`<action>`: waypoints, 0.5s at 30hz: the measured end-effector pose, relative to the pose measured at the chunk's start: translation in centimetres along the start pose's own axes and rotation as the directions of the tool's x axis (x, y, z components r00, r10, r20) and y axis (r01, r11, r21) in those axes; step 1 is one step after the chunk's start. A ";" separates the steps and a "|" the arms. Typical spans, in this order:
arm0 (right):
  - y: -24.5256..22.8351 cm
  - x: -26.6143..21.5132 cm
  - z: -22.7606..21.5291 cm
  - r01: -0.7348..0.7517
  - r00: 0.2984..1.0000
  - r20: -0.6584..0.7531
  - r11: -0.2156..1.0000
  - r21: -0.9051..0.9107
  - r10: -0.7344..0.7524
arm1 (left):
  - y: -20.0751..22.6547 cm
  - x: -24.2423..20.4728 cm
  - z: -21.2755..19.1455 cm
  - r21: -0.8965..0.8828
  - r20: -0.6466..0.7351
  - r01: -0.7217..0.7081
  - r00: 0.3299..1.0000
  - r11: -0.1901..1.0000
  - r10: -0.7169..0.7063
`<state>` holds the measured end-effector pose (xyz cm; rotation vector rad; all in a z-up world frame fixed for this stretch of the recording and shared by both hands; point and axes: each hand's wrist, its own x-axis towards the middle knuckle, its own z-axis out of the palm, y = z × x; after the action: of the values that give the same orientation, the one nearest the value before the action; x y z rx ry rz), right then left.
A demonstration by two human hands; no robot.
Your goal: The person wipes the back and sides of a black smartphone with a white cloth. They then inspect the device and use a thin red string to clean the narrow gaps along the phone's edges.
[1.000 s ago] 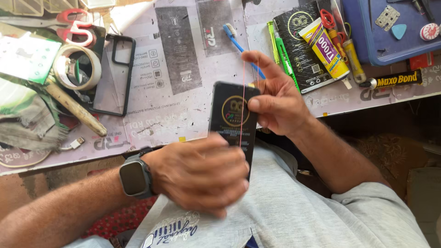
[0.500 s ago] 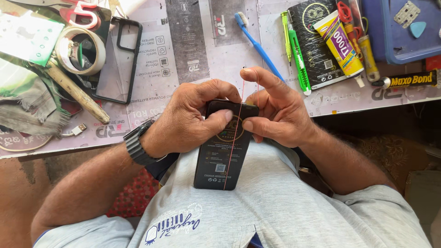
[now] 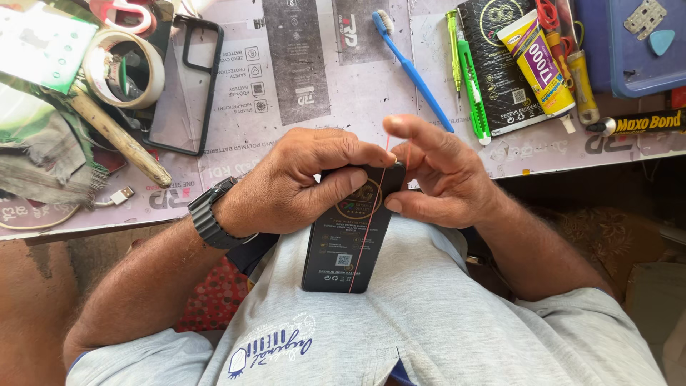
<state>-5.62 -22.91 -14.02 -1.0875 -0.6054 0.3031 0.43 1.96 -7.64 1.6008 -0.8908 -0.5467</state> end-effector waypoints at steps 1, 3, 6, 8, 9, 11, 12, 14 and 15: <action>0.2 0.0 0.1 -0.008 1.000 -0.017 1.000 -0.011 0.008 | 0.3 0.1 0.0 0.004 -0.001 -0.020 1.000 1.000 0.020; 0.5 0.1 0.1 -0.021 0.999 -0.048 0.999 -0.035 0.019 | 1.0 0.5 -0.3 0.028 -0.014 0.047 0.999 0.998 -0.047; 0.8 0.0 0.4 -0.103 0.992 -0.068 0.990 0.092 0.109 | 2.1 1.1 -1.1 0.083 -0.004 0.238 0.971 0.968 -0.239; 0.8 -0.2 0.6 -0.087 0.996 -0.018 0.990 0.108 0.090 | 2.6 1.4 -1.8 0.127 0.069 0.266 0.959 0.956 -0.276; 0.8 0.0 0.6 -0.076 0.997 0.011 0.990 0.116 0.075 | 2.7 1.6 -2.1 0.117 0.095 0.260 0.958 0.959 -0.271; 0.7 0.4 0.7 -0.023 0.999 0.031 0.998 0.064 0.021 | 2.7 1.8 -2.1 0.094 0.147 0.250 0.954 0.964 -0.262; 0.6 0.7 0.7 0.004 0.999 0.042 0.999 0.039 -0.006 | 2.6 1.7 -2.0 0.018 0.150 0.235 0.960 0.972 -0.235; 0.3 1.4 0.7 0.047 0.997 0.054 0.998 -0.029 -0.046 | 1.9 1.6 -1.8 -0.134 0.160 0.198 0.971 0.971 -0.176; 0.0 1.5 0.7 0.066 0.996 0.058 0.996 -0.063 -0.063 | 1.3 1.5 -1.5 -0.140 0.122 0.170 0.981 0.975 -0.154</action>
<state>-4.81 -21.64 -13.30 -1.1220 -0.7034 0.2602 2.17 1.63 -5.83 1.5251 -0.7844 -0.8054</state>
